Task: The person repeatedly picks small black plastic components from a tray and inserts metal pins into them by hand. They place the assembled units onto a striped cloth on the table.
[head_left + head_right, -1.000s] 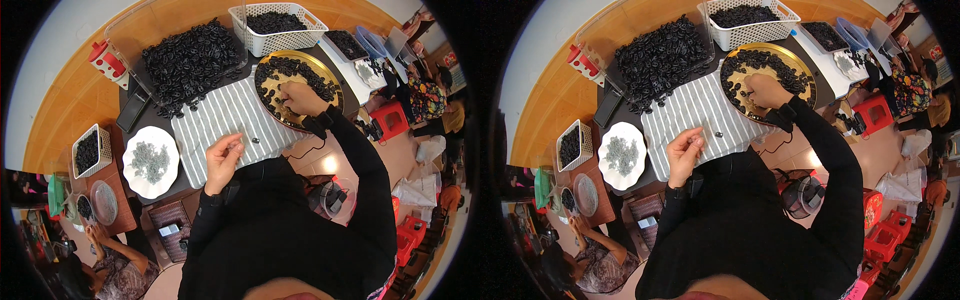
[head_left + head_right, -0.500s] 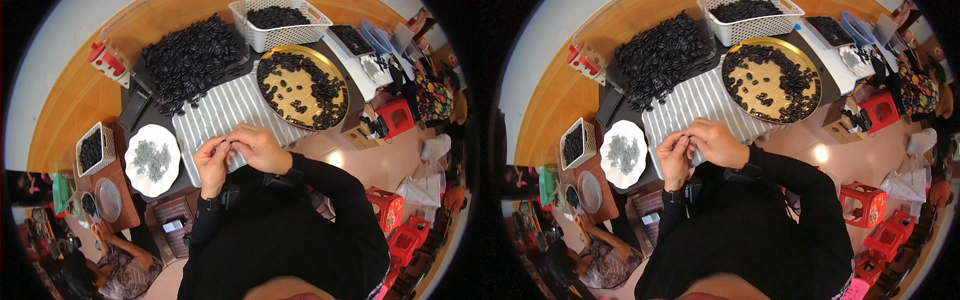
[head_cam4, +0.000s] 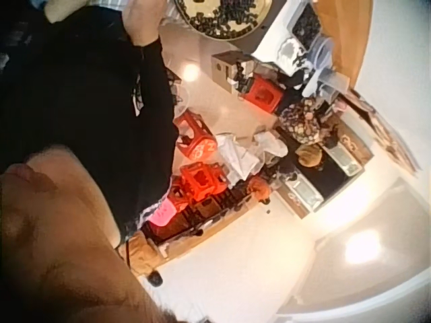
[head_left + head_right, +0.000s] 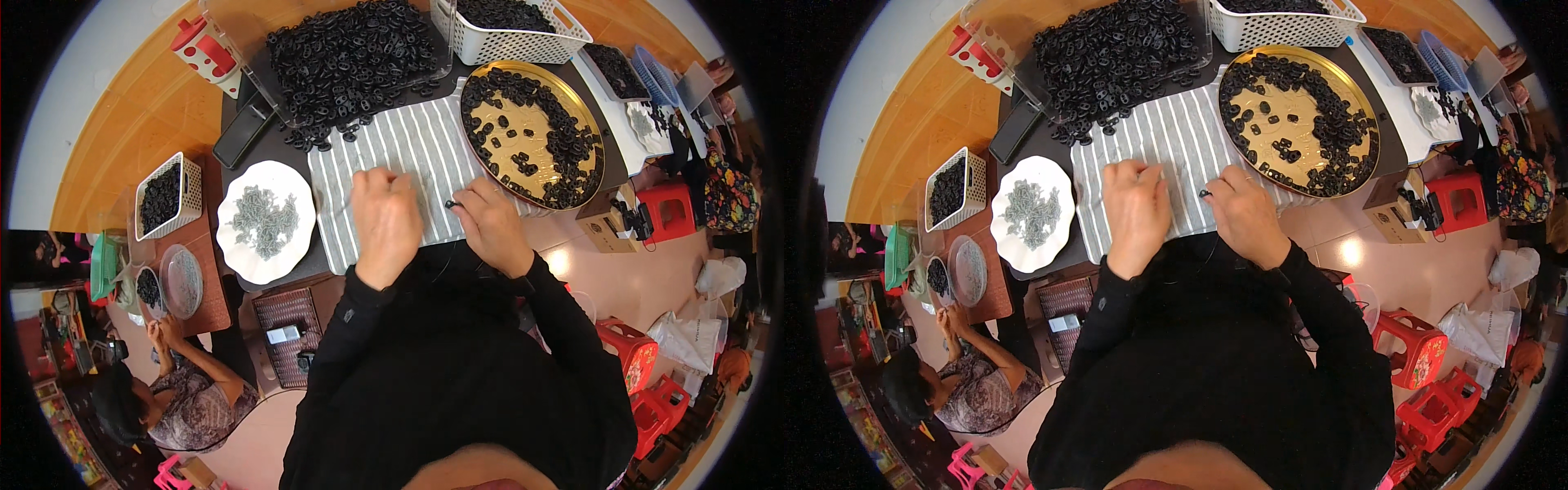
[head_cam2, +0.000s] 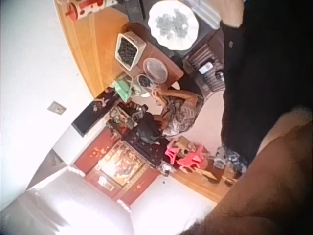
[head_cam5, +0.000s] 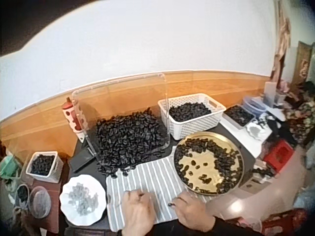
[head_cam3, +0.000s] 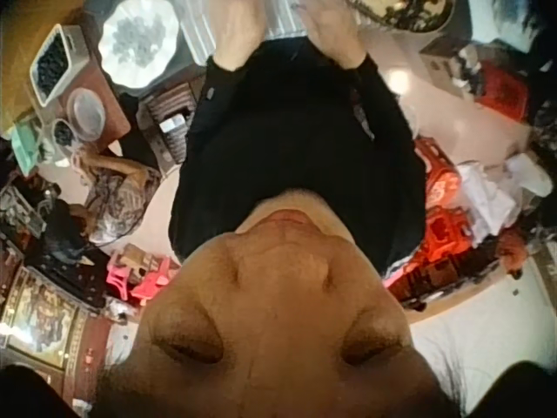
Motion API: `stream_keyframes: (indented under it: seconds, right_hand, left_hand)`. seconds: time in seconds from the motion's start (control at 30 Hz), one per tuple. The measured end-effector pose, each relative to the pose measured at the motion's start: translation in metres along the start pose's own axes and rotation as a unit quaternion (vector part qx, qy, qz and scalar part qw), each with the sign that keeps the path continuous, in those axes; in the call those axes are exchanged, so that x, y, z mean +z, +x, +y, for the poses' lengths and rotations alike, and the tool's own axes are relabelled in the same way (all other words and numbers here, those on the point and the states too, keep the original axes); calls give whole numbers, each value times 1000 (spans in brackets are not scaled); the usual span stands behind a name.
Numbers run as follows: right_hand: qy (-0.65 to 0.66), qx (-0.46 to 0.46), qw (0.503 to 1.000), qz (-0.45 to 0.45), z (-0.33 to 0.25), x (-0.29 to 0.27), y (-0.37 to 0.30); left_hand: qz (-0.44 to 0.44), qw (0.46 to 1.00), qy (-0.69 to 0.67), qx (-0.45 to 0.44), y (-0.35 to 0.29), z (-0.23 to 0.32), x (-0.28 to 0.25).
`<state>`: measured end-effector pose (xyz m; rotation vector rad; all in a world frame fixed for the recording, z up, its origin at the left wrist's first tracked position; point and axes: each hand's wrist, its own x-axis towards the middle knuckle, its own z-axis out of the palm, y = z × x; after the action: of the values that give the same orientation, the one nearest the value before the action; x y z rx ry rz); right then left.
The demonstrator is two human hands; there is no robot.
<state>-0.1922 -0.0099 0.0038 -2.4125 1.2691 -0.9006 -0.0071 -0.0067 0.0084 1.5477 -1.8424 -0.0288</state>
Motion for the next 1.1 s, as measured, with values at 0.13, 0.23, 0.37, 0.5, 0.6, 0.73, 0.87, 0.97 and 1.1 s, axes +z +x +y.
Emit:
stream_keyframes:
  seconds: [0.13, 0.23, 0.37, 0.5, 0.6, 0.73, 0.87, 0.97, 1.1]
  right_hand:
    - [4, 3, 1000, 16, 1, 1, 1]
    - [13, 6, 999, 38, 3, 5, -1]
    - [32, 16, 998, 50, 6, 8, -2]
    - [48, 26, 997, 52, 6, 6, -3]
    - [37, 33, 998, 42, 1, 4, -2]
    - [8, 27, 999, 37, -5, 5, -1]
    - [-45, -30, 999, 4, -1, 6, 2]
    - [-108, -92, 990, -22, 2, 5, 6]
    - [-138, -76, 987, -24, 5, 4, 10]
  left_hand:
    - [-25, 1000, 8, 13, 10, 10, 14]
    - [-32, 999, 18, 23, 11, 9, 23]
    - [-9, 1000, 3, 29, 9, 4, 34]
    - [9, 995, -96, 1, 9, 0, 25]
    - [0, 988, -150, -40, 4, -7, 21]
    - [-16, 949, -279, -145, -5, -9, 17]
    - [-2, 842, -485, -236, -13, -7, 22]
    - [-7, 822, -517, -237, -17, -13, 25]
    - [-21, 798, -566, -204, -18, -19, 25]
